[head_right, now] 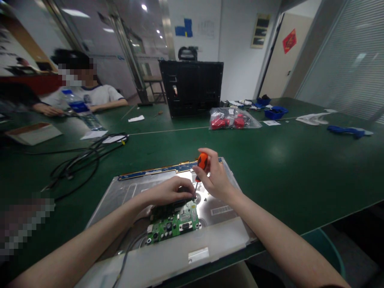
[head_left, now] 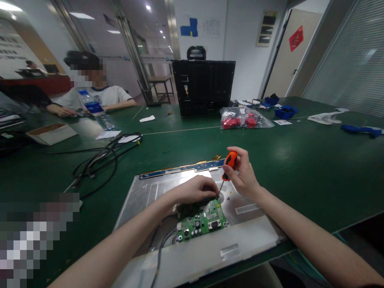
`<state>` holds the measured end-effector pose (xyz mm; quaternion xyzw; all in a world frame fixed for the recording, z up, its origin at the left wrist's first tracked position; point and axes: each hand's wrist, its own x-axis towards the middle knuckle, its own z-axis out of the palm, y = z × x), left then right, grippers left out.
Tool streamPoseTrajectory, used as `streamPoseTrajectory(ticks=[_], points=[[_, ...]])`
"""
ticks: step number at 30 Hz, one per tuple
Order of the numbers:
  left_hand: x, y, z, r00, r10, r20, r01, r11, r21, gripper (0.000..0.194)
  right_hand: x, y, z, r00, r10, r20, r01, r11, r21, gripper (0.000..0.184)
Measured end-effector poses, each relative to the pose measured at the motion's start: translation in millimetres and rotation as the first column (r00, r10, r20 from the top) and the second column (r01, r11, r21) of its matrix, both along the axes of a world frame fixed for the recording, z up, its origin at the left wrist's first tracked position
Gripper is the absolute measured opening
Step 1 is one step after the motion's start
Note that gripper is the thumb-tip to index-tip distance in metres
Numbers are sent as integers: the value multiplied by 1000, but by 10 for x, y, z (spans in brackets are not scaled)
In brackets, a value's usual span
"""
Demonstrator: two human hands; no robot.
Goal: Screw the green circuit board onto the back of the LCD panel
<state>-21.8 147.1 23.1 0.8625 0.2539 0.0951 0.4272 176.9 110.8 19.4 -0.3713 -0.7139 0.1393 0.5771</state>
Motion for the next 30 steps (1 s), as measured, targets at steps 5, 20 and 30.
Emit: streamPoseTrajectory(ticks=[5, 20, 30], points=[[-6, 0, -1, 1000, 2, 5, -2, 1000, 3, 9, 14, 9, 6, 999, -15, 33, 13, 999, 36, 39], [2, -7, 13, 1000, 4, -2, -4, 1000, 15, 7, 7, -28, 88, 994, -9, 107, 0, 996, 89, 46], [3, 10, -18, 999, -7, 34, 7, 1000, -11, 5, -1, -80, 126, 978, 124, 166, -132, 990, 44, 65]])
